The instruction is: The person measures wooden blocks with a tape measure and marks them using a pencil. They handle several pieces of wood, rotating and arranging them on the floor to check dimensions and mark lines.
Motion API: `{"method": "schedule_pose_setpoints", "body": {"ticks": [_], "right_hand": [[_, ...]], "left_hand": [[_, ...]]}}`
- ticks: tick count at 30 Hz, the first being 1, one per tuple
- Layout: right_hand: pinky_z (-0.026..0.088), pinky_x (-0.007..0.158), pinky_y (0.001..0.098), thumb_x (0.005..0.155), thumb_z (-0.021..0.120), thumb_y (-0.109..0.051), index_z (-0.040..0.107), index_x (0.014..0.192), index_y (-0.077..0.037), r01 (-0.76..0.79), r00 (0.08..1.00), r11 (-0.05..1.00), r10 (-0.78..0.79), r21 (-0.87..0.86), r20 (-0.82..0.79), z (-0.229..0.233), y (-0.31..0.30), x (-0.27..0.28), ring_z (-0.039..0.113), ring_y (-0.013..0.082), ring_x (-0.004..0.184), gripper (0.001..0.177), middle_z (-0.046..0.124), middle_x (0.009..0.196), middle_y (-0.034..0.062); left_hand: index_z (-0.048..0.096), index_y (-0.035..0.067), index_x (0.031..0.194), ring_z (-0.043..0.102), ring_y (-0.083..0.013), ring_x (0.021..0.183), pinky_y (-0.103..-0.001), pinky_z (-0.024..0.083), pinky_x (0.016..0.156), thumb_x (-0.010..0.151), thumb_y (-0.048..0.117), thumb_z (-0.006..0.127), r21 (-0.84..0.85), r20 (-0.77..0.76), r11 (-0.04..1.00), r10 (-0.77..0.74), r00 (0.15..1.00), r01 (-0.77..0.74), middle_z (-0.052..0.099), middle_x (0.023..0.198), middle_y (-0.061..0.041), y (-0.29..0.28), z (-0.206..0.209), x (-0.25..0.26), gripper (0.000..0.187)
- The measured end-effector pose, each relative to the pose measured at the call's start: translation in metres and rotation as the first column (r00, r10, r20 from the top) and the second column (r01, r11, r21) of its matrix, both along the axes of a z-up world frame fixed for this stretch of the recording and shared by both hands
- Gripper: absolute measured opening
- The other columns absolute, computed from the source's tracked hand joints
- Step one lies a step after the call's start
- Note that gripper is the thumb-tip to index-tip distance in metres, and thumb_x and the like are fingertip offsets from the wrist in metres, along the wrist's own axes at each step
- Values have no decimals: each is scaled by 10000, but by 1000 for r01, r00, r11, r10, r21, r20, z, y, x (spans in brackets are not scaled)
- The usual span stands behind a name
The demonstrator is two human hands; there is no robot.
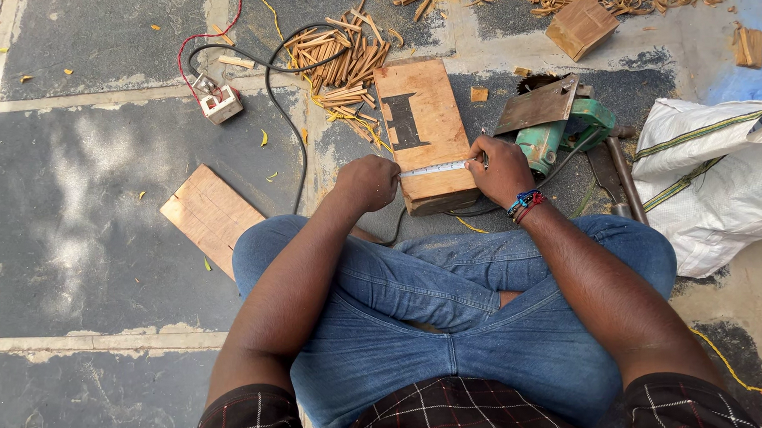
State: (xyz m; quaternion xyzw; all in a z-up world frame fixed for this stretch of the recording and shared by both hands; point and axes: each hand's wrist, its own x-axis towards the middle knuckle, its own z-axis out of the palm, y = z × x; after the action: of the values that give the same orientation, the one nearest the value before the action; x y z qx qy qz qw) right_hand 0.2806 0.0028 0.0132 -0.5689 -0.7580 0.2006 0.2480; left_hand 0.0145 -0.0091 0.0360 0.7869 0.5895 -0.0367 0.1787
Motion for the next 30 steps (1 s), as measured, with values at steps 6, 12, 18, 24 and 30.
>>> {"method": "schedule_pose_setpoints", "body": {"ticks": [6, 12, 18, 24, 30], "right_hand": [[551, 760, 434, 852, 782, -101, 650, 873, -38, -27, 999, 999, 27, 47, 17, 1, 1, 0, 710, 298, 839, 147, 717, 853, 119], [551, 756, 433, 853, 776, -98, 648, 863, -42, -38, 999, 998, 38, 46, 8, 0, 1, 1, 709, 292, 834, 140, 710, 840, 116], [547, 756, 436, 858, 775, -98, 652, 865, -46, -39, 999, 999, 39, 35, 20, 0, 1, 2, 704, 284, 832, 134, 709, 837, 109], [549, 737, 422, 862, 783, -116, 672, 872, -49, -22, 999, 1000, 22, 12, 26, -2, 3, 3, 712, 278, 825, 130, 719, 832, 103], [594, 736, 380, 877, 774, -116, 749, 988, -95, -35, 999, 992, 39, 122, -34, 16, 6, 13, 753, 239, 816, 116, 766, 912, 102]], "left_hand": [[751, 128, 1068, 702, -328, 1011, -480, 566, 862, 970, 254, 526, 45, -7, 998, -45, 999, 46, 745, 1040, -127, 2, -1, -1, 276], [747, 116, 1063, 714, -332, 978, -480, 572, 850, 975, 255, 517, 29, -19, 999, -44, 999, 44, 746, 1016, -141, 4, -2, 0, 283], [754, 114, 1063, 711, -340, 986, -481, 570, 859, 981, 253, 514, 24, 11, 999, -40, 999, 39, 748, 1019, -148, 3, -3, -1, 289], [756, 128, 1072, 710, -340, 992, -485, 570, 860, 974, 256, 512, 35, 13, 999, -38, 999, 38, 748, 1023, -138, 3, -1, -1, 292], [757, 145, 1091, 705, -341, 1010, -489, 567, 869, 982, 272, 511, -4, 0, 1000, -19, 1000, 19, 744, 1050, -136, 2, 0, -2, 297]]}}
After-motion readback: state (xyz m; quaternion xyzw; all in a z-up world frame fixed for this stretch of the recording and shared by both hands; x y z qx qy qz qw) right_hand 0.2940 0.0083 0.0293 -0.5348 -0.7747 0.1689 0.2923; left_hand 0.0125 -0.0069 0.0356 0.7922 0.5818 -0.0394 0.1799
